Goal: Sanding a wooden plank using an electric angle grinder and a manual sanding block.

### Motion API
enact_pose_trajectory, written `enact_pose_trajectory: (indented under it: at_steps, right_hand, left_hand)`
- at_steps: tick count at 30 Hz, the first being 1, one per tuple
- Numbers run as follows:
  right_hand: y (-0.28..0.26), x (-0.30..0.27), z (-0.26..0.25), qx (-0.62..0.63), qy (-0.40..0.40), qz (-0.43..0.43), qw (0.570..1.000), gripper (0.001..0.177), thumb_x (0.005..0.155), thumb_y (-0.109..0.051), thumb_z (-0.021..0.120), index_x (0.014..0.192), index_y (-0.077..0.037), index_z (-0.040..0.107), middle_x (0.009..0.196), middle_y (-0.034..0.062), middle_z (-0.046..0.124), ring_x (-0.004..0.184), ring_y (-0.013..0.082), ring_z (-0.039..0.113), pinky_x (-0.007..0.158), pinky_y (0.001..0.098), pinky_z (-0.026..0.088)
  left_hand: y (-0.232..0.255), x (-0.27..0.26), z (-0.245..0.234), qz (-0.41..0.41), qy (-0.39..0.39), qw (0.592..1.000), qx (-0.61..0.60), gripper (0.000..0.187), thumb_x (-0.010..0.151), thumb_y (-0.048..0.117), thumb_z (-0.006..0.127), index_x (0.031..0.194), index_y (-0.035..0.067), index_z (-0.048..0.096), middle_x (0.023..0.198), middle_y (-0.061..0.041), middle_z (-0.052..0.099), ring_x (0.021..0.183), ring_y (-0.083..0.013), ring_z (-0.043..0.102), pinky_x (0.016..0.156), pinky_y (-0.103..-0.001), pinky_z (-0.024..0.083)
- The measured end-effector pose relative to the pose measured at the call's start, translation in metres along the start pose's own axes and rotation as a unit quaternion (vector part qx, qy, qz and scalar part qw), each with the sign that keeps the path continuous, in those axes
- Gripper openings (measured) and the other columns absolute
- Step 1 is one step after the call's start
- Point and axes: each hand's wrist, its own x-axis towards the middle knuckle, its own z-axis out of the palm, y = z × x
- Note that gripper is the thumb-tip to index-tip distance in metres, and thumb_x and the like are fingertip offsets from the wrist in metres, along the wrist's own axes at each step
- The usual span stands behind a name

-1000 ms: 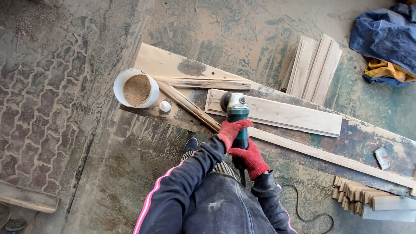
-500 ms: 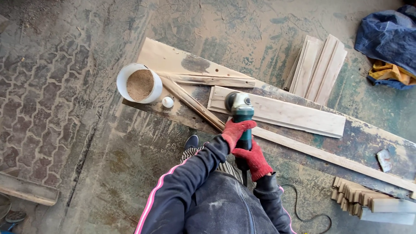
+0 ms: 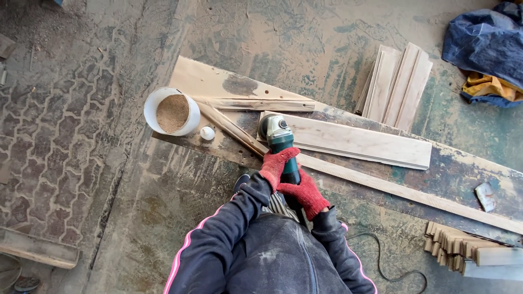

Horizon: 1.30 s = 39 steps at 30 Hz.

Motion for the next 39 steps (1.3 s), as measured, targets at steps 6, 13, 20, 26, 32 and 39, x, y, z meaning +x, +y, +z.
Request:
enact_pose_trajectory:
  at_steps: [6,13,20,26,32,39]
  right_hand:
    - [0.016,-0.003,-0.026,0.036,0.054,0.014,0.998,0.059,0.049,-0.029,0.102,0.094,-0.008,0.07,0.074,0.0133,0.065,0.071,0.0248,0.066,0.065,0.0377,0.055]
    - [0.057,-0.002,-0.063,0.124,0.121,0.035,0.984,0.053,0.054,-0.02,0.099,0.095,-0.004,0.069,0.072,0.0186,0.069,0.063,0.0298,0.071,0.057,0.0426,0.059]
    - [0.046,0.001,-0.048,0.152,0.106,0.027,0.982,0.05,0.055,-0.013,0.098,0.094,-0.001,0.068,0.069,0.0205,0.067,0.058,0.0313,0.071,0.051,0.0436,0.059]
    - [0.033,0.016,-0.025,0.101,0.059,0.006,0.993,0.055,0.047,-0.017,0.102,0.089,-0.004,0.07,0.069,0.0161,0.066,0.062,0.0267,0.069,0.057,0.0388,0.057]
    - [-0.012,0.004,-0.01,0.059,0.029,0.005,0.998,0.059,0.044,-0.021,0.103,0.09,-0.004,0.07,0.071,0.0147,0.065,0.069,0.0258,0.068,0.063,0.0377,0.056]
    - [-0.02,0.013,-0.002,0.058,0.023,0.005,0.998,0.058,0.045,-0.021,0.102,0.088,-0.003,0.069,0.068,0.0161,0.064,0.064,0.0267,0.068,0.058,0.0378,0.056]
  left_hand:
    - [-0.013,0.009,0.041,-0.021,-0.053,0.998,0.001,0.06,0.056,0.012,0.101,0.105,0.002,0.07,0.072,-0.018,0.071,0.064,-0.0362,0.075,0.056,-0.05,0.066]
    - [-0.035,-0.008,0.09,-0.03,-0.126,0.989,0.072,0.063,0.052,0.013,0.101,0.105,-0.001,0.069,0.072,-0.015,0.068,0.066,-0.0306,0.074,0.059,-0.049,0.065]
    - [-0.011,-0.018,0.073,-0.025,-0.102,0.993,0.053,0.06,0.05,0.009,0.101,0.1,0.0,0.07,0.069,-0.015,0.067,0.063,-0.0294,0.073,0.059,-0.044,0.064]
    - [-0.001,0.003,0.041,-0.002,-0.082,0.996,0.029,0.064,0.052,0.012,0.103,0.102,-0.003,0.068,0.069,-0.017,0.068,0.065,-0.0322,0.074,0.059,-0.045,0.064]
    - [0.016,0.005,0.017,-0.007,-0.032,0.999,0.034,0.068,0.051,0.02,0.105,0.107,0.001,0.071,0.075,-0.018,0.072,0.071,-0.0329,0.077,0.06,-0.049,0.066]
    - [0.032,0.008,0.019,0.001,-0.031,0.999,0.042,0.071,0.052,0.024,0.104,0.111,0.001,0.072,0.083,-0.017,0.073,0.082,-0.0299,0.076,0.068,-0.049,0.064]
